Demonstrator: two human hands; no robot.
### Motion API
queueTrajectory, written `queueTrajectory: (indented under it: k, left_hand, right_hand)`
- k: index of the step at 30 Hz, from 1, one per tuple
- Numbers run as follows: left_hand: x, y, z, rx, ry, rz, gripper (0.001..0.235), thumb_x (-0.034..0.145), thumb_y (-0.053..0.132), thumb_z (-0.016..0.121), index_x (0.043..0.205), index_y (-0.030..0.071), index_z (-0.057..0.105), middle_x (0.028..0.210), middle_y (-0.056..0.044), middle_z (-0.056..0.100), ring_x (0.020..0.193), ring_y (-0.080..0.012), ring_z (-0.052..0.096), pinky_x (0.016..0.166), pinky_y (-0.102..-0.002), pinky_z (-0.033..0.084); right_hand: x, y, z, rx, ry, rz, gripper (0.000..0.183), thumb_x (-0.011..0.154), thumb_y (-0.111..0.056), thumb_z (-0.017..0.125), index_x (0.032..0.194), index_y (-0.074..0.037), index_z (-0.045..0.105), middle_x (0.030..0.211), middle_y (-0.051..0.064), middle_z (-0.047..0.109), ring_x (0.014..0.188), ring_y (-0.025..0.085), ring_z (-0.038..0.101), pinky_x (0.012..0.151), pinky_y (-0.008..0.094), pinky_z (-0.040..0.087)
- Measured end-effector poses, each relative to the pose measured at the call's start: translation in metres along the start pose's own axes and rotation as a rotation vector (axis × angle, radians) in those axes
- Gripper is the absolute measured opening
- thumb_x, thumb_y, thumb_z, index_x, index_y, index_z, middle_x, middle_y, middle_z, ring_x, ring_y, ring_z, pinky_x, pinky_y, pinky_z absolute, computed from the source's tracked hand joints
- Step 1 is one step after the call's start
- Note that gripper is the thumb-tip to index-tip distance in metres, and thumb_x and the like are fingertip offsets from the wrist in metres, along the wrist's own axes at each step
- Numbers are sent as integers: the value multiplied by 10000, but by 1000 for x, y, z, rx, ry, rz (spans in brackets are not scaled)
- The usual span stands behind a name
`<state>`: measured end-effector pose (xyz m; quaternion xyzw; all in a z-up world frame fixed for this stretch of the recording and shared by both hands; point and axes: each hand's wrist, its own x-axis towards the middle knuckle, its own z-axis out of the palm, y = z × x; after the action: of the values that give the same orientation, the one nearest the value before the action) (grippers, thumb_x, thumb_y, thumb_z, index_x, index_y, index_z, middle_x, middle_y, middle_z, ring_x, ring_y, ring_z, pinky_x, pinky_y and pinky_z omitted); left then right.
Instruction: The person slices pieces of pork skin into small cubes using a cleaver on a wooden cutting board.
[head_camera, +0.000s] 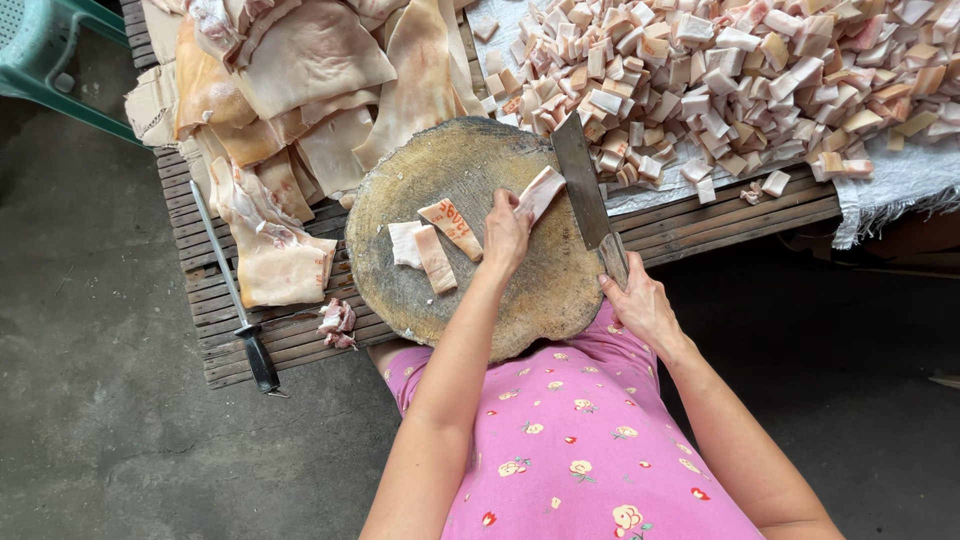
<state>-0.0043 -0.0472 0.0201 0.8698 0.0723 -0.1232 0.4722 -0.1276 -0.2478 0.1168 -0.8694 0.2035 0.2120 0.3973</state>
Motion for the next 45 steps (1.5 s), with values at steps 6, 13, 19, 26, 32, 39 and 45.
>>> queueTrajectory:
  k: [6, 13, 19, 26, 32, 39, 45]
  left_hand:
    - [15, -34, -32, -16, 22, 50, 225, 951, 165, 683, 1093, 8, 606, 967, -183, 726, 871, -265, 708, 824, -409, 564]
    - [16, -48, -31, -55, 122, 124, 211, 918, 121, 688, 1092, 3, 699, 931, -147, 715, 853, -243, 691, 811, -388, 562]
    - [17, -56, -31, -58, 148, 134, 203, 903, 125, 692, 1053, -11, 684, 948, -156, 732, 882, -254, 710, 835, -389, 561]
    - [14, -49, -29, -60, 156, 152, 163, 908, 120, 675, 994, -18, 666, 912, -170, 735, 843, -262, 721, 809, -395, 567]
    - [11, -45, -24, -67, 172, 111, 136, 909, 103, 668, 969, -19, 676, 876, -146, 731, 793, -239, 707, 751, -368, 570]
    - [10, -49, -24, -113, 159, 33, 160, 913, 128, 674, 977, -18, 683, 878, -151, 739, 815, -241, 708, 766, -374, 570]
    - [7, -54, -26, -120, 173, 66, 156, 926, 103, 677, 1007, -28, 701, 899, -160, 751, 813, -224, 716, 765, -357, 572]
  right_hand:
    - [-12, -21, 4, -25, 140, -203, 475, 996, -343, 640, 1359, -47, 559, 671, 207, 717, 609, 296, 747, 591, 404, 578]
    - [-10, -55, 9, 85, 316, -654, 345, 1057, -261, 611, 1271, -11, 507, 784, 186, 730, 698, 335, 761, 625, 430, 612]
    - [29, -18, 49, -231, 114, -354, 393, 1051, -354, 572, 1213, -9, 478, 760, 308, 683, 760, 526, 696, 694, 597, 558]
    - [20, -22, 12, -51, 14, -139, 402, 993, -386, 610, 1143, -14, 589, 648, 221, 691, 614, 363, 738, 603, 488, 563]
    - [-7, -65, -7, 55, 233, -517, 384, 1026, -344, 603, 1174, 9, 588, 634, 150, 683, 544, 244, 713, 496, 400, 557]
    - [14, -37, 56, -39, 193, -489, 387, 1030, -341, 595, 1156, 17, 516, 706, 234, 691, 629, 373, 716, 566, 478, 574]
    - [28, 12, 57, -85, 95, -298, 424, 994, -364, 629, 1148, 26, 569, 750, 277, 699, 701, 433, 722, 602, 514, 562]
